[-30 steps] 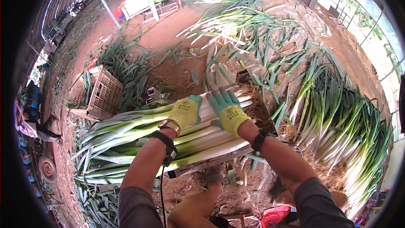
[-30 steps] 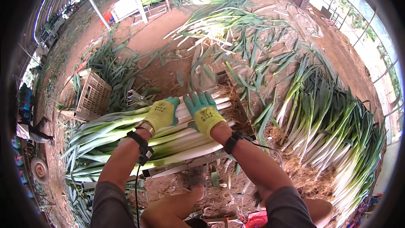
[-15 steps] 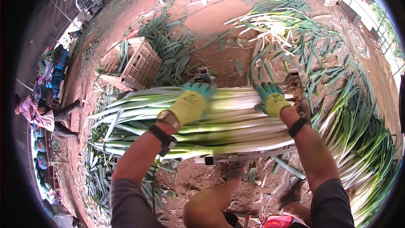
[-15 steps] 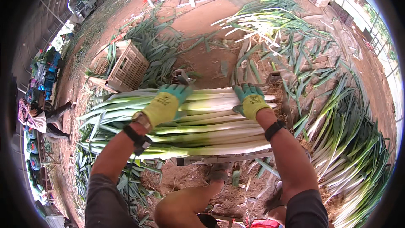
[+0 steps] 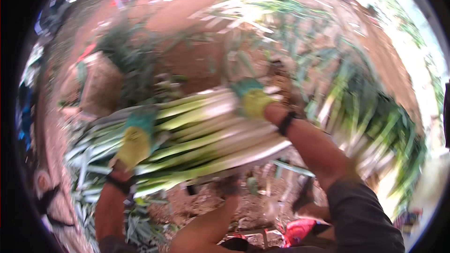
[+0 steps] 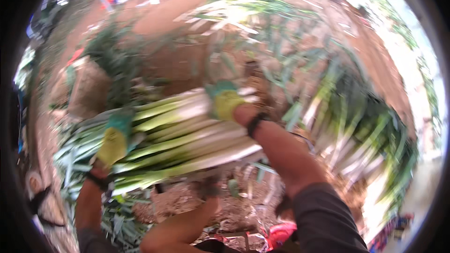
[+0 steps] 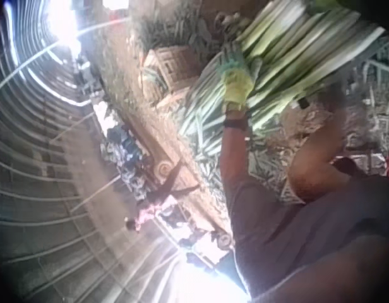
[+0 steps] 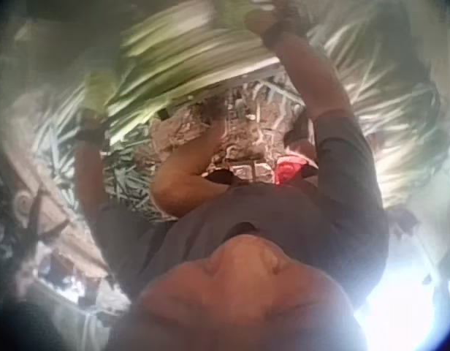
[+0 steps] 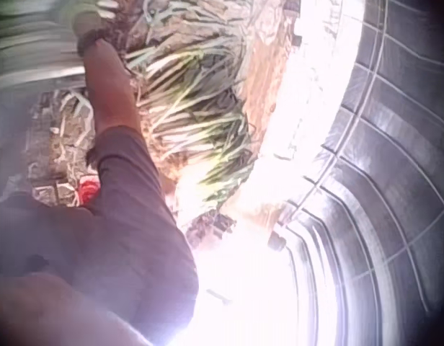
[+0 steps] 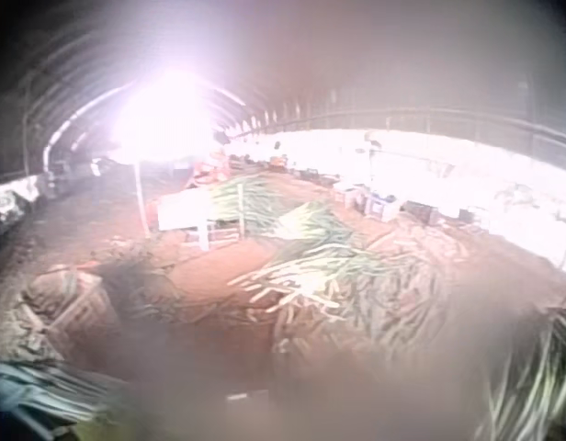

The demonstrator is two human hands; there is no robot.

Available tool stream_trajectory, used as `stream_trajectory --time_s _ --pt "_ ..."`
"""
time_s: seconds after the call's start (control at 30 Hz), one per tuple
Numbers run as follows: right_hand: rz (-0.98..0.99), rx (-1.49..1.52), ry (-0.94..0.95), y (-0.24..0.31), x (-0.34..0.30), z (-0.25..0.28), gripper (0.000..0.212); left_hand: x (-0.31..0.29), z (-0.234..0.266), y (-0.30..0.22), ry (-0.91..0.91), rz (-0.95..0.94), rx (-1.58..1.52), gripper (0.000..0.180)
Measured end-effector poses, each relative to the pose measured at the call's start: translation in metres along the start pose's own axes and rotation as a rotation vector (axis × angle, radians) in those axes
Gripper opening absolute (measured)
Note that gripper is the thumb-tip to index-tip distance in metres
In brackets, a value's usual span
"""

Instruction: The person picks up leeks one at a time, shakes them, and places them onto a metal frame before moving the gathered leeks to a pile on the ground.

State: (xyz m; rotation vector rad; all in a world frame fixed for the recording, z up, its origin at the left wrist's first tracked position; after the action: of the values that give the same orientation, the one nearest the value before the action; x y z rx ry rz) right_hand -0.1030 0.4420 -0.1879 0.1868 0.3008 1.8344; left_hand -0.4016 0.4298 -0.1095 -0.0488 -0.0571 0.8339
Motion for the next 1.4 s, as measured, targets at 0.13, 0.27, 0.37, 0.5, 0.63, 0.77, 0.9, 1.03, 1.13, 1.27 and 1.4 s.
stream_trajectory --time_s 0.13,0.27,0.37,0.5,0.63,0.77,0.9,1.03,1.13,1.27,1.4 --pt "-0.053 -0.023 0.099 -0.004 0.002 -0.016 0.087 0.007 -0.019 0.009 -0.015 -0.071 0.087 0.08" --pt "-0.099 -0.079 0.061 -0.008 -0.012 -0.009 0.089 0.013 -0.024 -0.002 0.017 -0.062 0.139 0.079" --pt "-0.12 -0.083 0.077 -0.007 -0.009 -0.015 0.09 0.01 -0.03 0.011 0.063 -0.002 0.238 0.085" --pt "-0.179 -0.011 0.068 -0.025 -0.02 -0.008 0.084 0.018 -0.048 0.01 0.103 -0.019 0.258 0.094" --pt "-0.035 0.553 0.05 0.003 -0.094 0.123 0.062 -0.009 -0.026 0.03 0.137 0.051 0.319 0.1" --pt "0.262 0.784 -0.391 -0.138 -0.216 0.221 0.042 0.014 0.028 -0.026 0.144 0.01 0.322 0.086" --pt "-0.821 1.116 -0.568 -0.353 -0.354 0.112 0.024 0.043 0.124 -0.167 0.084 0.035 -0.175 0.068" --pt "-0.809 0.085 0.318 -0.415 -0.411 -0.07 0.012 0.036 0.122 -0.318 0.222 -0.252 -0.396 0.067" --pt "-0.53 -0.241 0.569 -0.455 -0.474 -0.179 0.009 0.043 0.078 -0.407 0.328 -0.433 -0.48 0.064" --pt "-1.303 0.639 -0.371 -0.47 -0.454 -0.205 0.019 0.046 0.049 -0.422 0.423 -0.392 -0.43 0.06" --pt "-1.158 0.36 -0.605 -0.494 -0.42 -0.157 0.024 0.052 0.032 -0.427 0.463 -0.382 -0.439 0.056"
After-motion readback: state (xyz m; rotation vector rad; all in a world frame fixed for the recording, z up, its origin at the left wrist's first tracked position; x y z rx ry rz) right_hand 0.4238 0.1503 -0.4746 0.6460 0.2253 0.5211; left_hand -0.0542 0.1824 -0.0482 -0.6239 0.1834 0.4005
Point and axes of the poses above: each hand's wrist, its own x-axis towards the middle knuckle, its own z-axis out of the back of the hand, y = z × x, the point moved 10 cm from there along x, towards the middle knuckle, and after that the axes turned 1 degree about -y, right-handed, at the moved point
